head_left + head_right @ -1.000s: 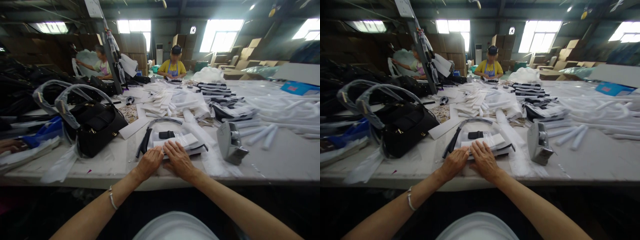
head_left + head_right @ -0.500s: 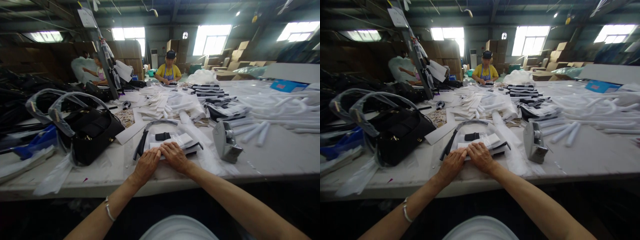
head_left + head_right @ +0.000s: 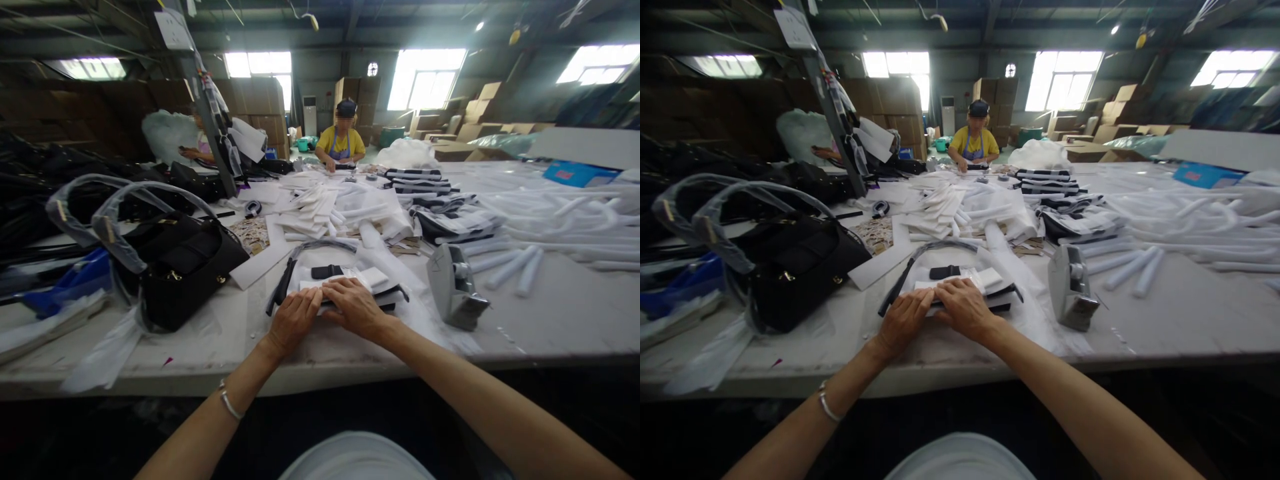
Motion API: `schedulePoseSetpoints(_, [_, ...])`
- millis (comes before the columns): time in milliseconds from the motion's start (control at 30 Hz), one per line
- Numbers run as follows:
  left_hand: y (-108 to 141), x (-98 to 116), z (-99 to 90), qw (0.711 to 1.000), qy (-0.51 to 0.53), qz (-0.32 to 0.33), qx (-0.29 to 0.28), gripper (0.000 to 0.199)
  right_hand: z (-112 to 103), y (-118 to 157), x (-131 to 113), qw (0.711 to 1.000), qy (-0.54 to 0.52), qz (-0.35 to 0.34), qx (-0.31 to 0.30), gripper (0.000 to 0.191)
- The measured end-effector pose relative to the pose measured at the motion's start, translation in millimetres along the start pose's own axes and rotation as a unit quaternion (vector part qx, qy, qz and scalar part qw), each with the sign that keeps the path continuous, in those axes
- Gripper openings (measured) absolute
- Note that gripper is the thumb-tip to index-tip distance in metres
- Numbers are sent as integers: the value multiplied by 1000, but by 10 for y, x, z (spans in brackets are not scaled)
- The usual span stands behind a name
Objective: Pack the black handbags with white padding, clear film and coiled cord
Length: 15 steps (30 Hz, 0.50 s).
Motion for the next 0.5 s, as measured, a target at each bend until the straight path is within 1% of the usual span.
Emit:
schedulePoseSetpoints(133, [-17,-7,3,1000,14,-19,-14,32,35,24,-58,997,41,-46,55,29])
schedulePoseSetpoints(200, [-26,-11,23,999,16,-30,-23,32,82,42,-59,993,62,-56,79,24])
schedulePoseSetpoints(267, [-29,-19,43,999,20,-40,-29,31,139,52,-41,992,75,-51,91,21])
schedulePoseSetpoints(367, [-27,-29,53,998,22,-45,-26,30,195,44,-19,993,69,-30,93,19])
schedulePoseSetpoints(433, [-25,-30,37,999,19,-41,-19,29,174,30,-7,995,45,-9,90,21])
schedulePoseSetpoints(500, [-21,-20,10,999,19,-34,-15,27,103,25,-7,997,5,7,78,28])
Point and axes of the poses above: each hand's wrist, its own y-axis away from the middle knuckle, its own z-axis out of the palm, x = y × z, the point moved 8 cm from there along -y, towards the middle knuckle, and after that the axes turned 7 degrees about x, right-handed, at the moved point
